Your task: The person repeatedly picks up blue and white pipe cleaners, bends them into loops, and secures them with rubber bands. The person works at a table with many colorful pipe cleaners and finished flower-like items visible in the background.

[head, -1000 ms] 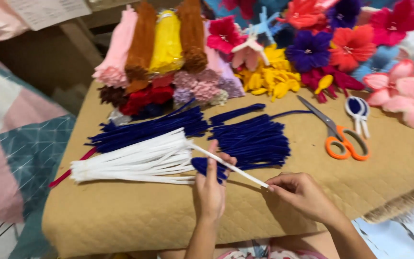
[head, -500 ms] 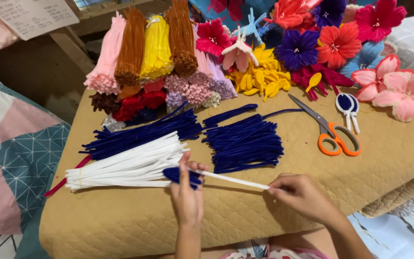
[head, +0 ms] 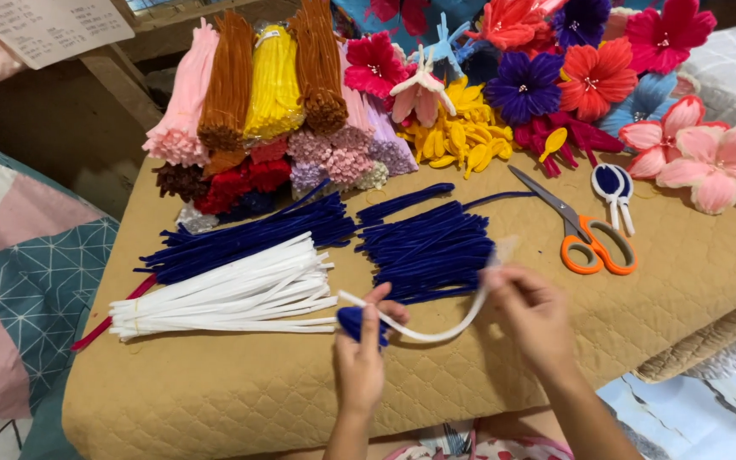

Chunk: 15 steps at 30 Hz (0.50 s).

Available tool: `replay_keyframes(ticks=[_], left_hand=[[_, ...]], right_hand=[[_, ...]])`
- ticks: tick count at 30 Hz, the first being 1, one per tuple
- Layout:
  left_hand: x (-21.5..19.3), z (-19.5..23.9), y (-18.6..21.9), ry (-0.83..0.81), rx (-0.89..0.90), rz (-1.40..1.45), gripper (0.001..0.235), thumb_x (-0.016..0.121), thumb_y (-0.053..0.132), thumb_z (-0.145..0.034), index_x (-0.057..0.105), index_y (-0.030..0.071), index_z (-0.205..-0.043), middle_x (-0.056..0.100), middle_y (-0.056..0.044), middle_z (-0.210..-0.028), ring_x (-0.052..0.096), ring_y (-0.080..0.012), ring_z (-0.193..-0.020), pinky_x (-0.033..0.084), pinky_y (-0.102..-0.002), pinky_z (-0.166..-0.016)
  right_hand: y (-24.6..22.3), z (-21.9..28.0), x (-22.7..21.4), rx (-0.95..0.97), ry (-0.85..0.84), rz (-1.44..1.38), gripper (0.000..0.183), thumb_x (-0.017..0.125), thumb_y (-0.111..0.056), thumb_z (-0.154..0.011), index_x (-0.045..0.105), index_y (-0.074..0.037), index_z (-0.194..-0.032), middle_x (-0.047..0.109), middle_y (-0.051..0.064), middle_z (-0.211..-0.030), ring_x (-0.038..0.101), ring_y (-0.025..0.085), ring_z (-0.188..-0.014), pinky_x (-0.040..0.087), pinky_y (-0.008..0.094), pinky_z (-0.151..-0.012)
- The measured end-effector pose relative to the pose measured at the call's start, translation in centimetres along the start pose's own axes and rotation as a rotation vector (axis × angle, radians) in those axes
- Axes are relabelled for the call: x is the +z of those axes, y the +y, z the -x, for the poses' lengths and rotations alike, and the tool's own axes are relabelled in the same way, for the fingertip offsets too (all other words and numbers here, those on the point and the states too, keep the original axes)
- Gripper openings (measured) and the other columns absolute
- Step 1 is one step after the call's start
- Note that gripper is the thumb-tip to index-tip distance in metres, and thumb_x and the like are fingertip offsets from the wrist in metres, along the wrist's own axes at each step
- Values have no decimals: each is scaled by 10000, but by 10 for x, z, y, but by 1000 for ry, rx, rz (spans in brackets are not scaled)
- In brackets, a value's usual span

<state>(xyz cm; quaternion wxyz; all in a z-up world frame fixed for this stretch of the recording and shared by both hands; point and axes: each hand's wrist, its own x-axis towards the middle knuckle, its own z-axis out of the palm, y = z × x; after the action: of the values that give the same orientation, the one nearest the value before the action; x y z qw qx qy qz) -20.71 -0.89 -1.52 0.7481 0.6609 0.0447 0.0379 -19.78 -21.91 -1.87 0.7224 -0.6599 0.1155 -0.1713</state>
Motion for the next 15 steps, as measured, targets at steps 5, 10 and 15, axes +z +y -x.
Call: replay_keyframes(ticks=[5, 10, 15], left_hand=[[17, 4, -18, -170, 43, 128, 543, 472, 347, -993, 589, -24, -1372, 747, -185, -1261, 756, -258, -1128, 628, -327, -968], [20, 14, 6, -101, -33, -117, 474, 523, 389, -952, 729, 141, -1299, 784, -38, -1284, 727, -135, -1207, 537, -247, -1035], [23, 20, 21, -169, -21, -121, 532, 457, 430, -967, 666, 145, -1364, 745, -4, -1354, 677, -129, -1284, 502, -253, -1081]], right_hand=[[3, 13, 27, -369, -340, 144, 190, 732, -31, -860, 778, -31, -1044, 800, 99, -966, 748, 142, -779, 630, 200, -676], [-6, 20, 40, -489, -392, 219, 138, 725, -32, -851, 790, -43, -972, 808, 82, -941, 762, 122, -794, 623, 199, -668], [-12, 23, 42, -554, -448, 270, 102, 715, -98, -883, 793, -72, -942, 797, 28, -866, 712, 96, -726, 577, 218, -639]])
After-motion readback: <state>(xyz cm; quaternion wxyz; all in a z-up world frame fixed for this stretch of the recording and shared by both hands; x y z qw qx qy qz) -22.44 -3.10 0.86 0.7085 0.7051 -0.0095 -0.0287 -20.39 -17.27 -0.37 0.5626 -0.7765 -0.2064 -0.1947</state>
